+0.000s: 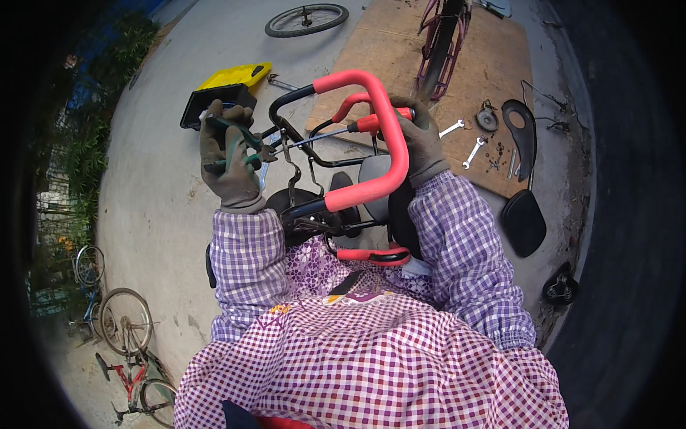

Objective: The person sits on the ground and repairs a bicycle child seat. They use pliers to remove a small metal clip from the seat frame, then use a screwdriver to tighten screws on the seat's mounting bracket.

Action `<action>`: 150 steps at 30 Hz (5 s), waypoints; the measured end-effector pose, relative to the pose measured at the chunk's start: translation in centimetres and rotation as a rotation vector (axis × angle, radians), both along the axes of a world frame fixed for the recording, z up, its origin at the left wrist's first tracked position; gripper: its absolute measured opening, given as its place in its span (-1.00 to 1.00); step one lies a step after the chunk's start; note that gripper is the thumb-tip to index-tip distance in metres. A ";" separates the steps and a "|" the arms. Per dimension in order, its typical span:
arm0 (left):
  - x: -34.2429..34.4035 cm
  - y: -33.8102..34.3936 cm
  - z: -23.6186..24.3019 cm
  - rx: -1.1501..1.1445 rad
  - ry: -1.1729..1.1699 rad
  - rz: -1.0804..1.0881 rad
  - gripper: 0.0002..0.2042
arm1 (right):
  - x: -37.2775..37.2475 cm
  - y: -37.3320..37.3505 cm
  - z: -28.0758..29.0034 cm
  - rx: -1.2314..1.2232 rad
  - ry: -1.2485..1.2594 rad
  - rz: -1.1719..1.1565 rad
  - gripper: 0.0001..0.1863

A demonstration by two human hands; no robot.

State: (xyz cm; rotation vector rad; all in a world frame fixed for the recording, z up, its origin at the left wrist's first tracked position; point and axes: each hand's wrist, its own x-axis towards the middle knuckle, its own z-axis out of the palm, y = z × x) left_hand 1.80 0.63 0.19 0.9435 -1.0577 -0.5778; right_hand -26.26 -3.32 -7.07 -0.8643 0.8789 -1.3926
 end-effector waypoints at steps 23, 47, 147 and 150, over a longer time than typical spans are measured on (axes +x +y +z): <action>0.1 0.2 0.0 0.001 0.034 -0.021 -0.50 | -0.4 -0.7 -1.0 0.091 0.138 -0.023 -0.50; 0.3 0.3 0.1 0.000 -0.012 0.001 -0.50 | -0.5 -0.3 1.3 0.279 0.286 -0.006 -0.48; 0.9 -0.5 -1.5 -0.040 -0.073 0.090 -0.55 | -1.0 -1.0 -0.9 0.226 0.074 0.056 -0.42; 0.8 -0.6 -1.2 -0.056 -0.091 0.097 -0.55 | -2.5 -1.6 -1.0 0.348 0.255 0.136 -0.43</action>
